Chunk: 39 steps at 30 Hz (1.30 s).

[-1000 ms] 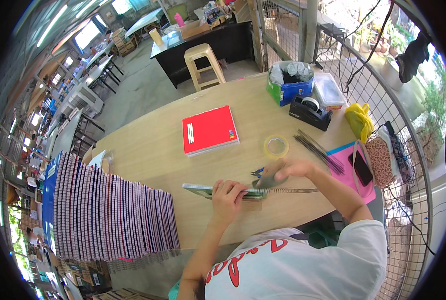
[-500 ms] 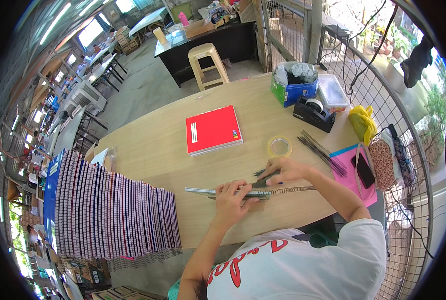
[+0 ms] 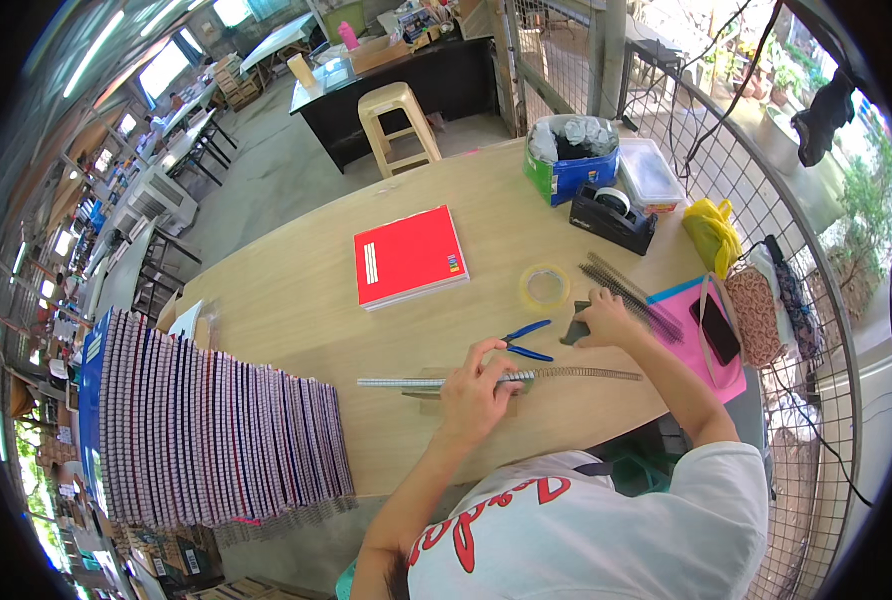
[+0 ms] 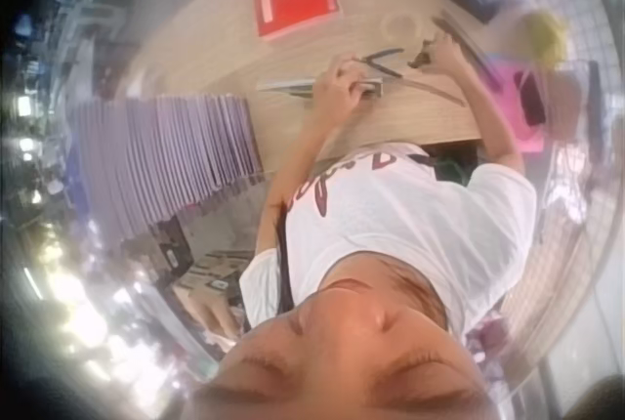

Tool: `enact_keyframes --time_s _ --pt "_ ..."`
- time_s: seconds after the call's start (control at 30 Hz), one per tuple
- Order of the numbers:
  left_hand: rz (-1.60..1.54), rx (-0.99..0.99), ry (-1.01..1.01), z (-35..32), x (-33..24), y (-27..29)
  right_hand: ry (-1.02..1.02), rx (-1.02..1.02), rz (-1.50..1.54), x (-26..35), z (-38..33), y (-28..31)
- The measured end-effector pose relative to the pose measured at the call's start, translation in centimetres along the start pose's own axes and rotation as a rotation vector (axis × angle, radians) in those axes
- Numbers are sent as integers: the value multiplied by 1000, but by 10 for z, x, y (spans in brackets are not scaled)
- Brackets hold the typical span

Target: The person prepares spiral notebooks by cutting wire coils with pliers, bending the cut ends by hand, and stacking the completed notebooks into a large pile on a desk.

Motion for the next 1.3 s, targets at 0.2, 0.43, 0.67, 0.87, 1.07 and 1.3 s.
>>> enact_keyframes --time_s 0.2,0.43,0.67,0.87,1.07,1.3 --pt "-101 76 -100 8 -3 -4 567 -162 288 52 40 -66" --pt "-64 93 -29 3 0 -13 584 -112 -22 59 54 -75" --pt "-164 128 -96 8 14 2 -44 -601 846 -15 -34 42" --pt "-261 167 -11 18 10 0 -136 -607 827 54 -140 55" --pt "-300 351 -43 22 25 5 -210 -584 633 135 -153 20" --pt "-282 404 -134 22 31 5 -303 -672 502 163 -148 2"
Point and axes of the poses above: each hand's wrist, its own z-axis towards the middle knuckle, its own y-axis out of the back of the hand, x = y × z, the point moved 2 cm from there along z, towards the middle knuckle, and after that the axes turned 9 degrees about -x, right-handed, at the moved point
